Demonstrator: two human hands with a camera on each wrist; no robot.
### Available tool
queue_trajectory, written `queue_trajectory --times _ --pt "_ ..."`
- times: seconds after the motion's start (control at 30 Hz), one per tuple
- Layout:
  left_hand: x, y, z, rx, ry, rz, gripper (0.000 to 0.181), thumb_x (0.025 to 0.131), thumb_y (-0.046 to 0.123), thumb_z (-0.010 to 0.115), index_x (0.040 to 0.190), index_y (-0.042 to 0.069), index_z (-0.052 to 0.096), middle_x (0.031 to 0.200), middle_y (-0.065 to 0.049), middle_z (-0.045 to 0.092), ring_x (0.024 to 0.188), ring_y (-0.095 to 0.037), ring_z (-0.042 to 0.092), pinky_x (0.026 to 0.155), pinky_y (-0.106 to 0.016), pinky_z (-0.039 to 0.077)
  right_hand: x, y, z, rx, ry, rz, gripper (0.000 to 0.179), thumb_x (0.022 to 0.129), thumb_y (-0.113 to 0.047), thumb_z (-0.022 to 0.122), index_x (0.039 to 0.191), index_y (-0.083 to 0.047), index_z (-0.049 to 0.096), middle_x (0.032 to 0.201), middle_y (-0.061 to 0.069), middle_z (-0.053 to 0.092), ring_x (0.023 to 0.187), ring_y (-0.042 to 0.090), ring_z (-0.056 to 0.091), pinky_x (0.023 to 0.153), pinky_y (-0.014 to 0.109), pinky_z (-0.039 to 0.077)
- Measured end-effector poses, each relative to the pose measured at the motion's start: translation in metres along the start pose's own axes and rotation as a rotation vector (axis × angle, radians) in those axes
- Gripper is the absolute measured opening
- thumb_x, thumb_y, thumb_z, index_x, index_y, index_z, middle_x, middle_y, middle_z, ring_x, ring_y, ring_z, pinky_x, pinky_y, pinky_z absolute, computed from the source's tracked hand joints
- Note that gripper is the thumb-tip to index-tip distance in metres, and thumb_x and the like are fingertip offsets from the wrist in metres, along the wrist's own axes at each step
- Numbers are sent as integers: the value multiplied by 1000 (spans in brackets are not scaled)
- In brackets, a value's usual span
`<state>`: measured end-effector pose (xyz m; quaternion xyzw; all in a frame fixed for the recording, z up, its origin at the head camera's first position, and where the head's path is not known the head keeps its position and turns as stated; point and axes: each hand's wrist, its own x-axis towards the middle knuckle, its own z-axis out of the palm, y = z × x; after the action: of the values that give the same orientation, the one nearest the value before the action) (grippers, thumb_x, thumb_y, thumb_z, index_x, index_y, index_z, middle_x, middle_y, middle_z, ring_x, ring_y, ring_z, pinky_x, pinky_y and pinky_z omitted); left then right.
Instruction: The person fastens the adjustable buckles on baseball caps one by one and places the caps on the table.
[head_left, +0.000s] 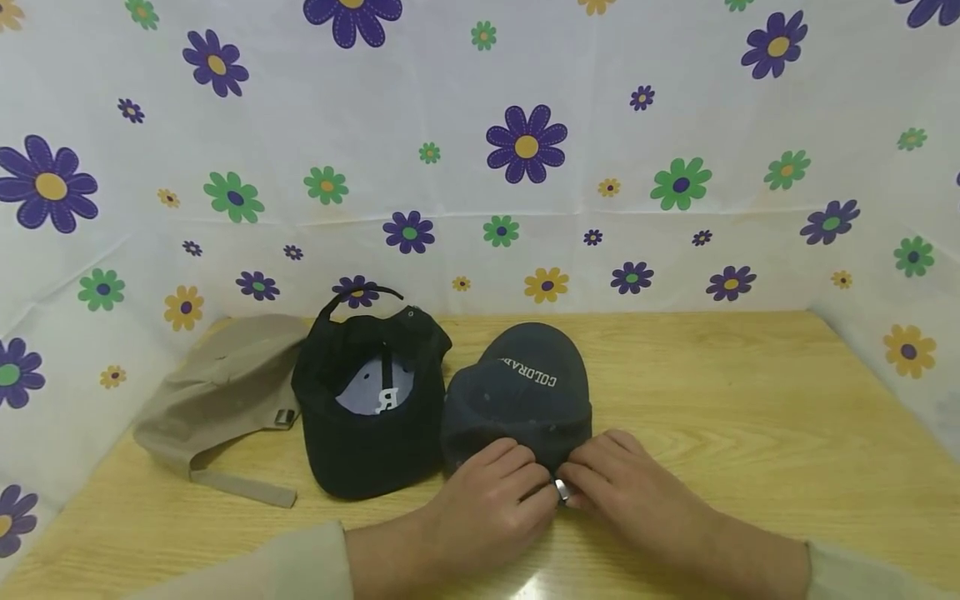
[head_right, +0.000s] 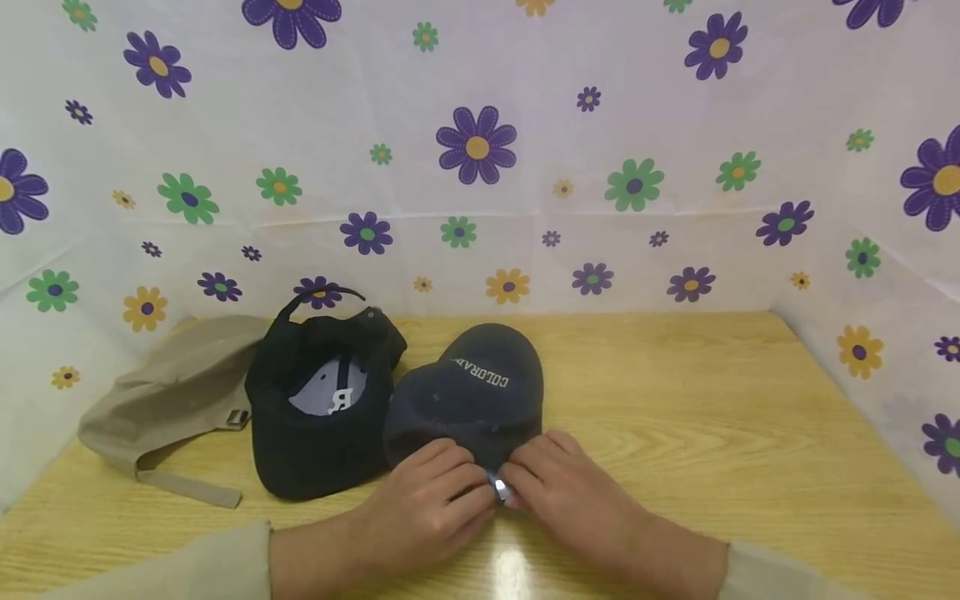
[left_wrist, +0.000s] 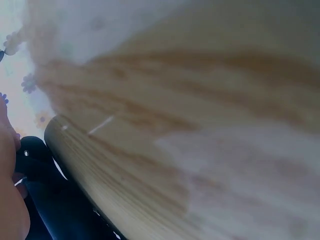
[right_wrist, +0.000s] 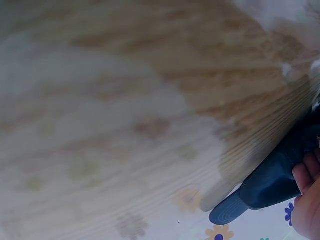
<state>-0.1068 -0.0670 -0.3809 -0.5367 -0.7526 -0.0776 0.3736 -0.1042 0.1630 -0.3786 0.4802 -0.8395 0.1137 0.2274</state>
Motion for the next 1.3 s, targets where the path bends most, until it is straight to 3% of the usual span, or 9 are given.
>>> queue_trajectory --times 0.27,0.53,0.87,1.3 --pt "0 1 0 7 -26 9 20 94 17 51 83 14 67 80 4 66 79 -16 60 81 -31 50 -2 -2 -2 -28 -57 24 22 99 -26 60 112 -11 67 109 -4 61 102 15 55 95 31 40" --pt "3 -5 -1 16 -11 6 21 91 15 48 77 13 63 75 3 62 77 -18 58 80 -32 50 2 5 -3 -26 29 -18 27 104 -31 51 109 -11 68 106 -4 63 97 14 56 90 32 42" --pt "1 -3 -1 -17 -8 10 21 94 16 50 83 13 68 81 3 65 81 -16 60 83 -31 51 -1 2 -2 2 40 -6 21 99 -27 61 109 -11 69 106 -6 62 97 13 57 89 31 43" --pt "2 -3 2 10 35 45 23 97 13 51 86 13 71 83 4 66 81 -15 61 81 -30 51 -1 0 -1 -37 48 -10 24 100 -32 58 110 -13 69 105 -7 62 96 13 57 90 33 39"
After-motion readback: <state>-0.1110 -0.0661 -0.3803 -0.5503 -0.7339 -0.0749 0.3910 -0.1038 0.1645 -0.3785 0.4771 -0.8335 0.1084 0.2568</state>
